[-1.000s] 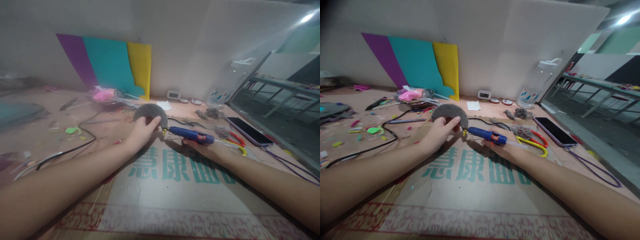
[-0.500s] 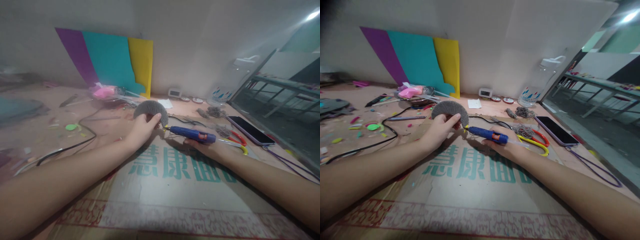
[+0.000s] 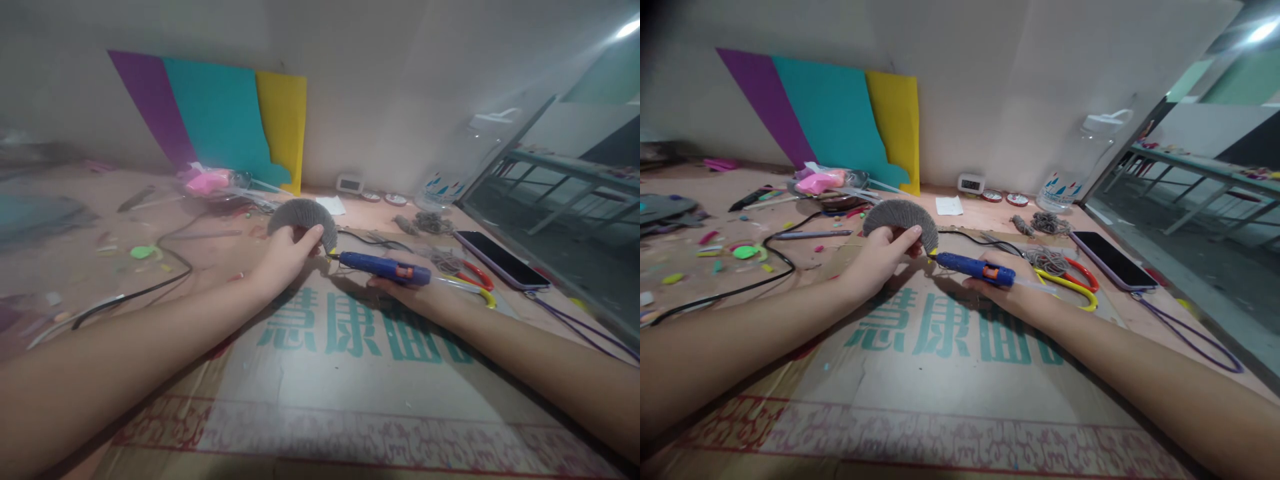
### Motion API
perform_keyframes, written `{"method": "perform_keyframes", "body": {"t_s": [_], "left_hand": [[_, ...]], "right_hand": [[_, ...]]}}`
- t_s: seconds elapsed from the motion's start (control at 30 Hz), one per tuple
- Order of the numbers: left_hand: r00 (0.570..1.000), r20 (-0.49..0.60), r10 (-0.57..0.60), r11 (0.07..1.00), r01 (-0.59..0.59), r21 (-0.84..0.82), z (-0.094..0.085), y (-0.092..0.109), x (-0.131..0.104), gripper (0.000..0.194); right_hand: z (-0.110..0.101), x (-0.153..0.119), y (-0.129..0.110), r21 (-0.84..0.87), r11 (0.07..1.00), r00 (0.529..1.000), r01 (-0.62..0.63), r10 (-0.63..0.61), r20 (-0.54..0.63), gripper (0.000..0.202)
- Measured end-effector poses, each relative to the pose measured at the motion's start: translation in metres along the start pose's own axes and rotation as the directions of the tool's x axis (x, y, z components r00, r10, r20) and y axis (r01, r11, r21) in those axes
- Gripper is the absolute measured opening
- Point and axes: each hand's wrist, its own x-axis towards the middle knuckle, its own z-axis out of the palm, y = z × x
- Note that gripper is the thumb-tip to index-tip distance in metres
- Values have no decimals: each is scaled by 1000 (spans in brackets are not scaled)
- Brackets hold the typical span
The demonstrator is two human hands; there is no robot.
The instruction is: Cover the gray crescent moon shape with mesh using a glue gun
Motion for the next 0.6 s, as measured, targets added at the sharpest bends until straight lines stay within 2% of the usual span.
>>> {"method": "perform_keyframes", "body": {"t_s": [0.6], "left_hand": [[1000, -1, 7, 1000, -7, 7, 0, 0, 0, 42]], "right_hand": [[0, 1, -2, -21, 1000, 999, -20, 19, -34, 27]]}}
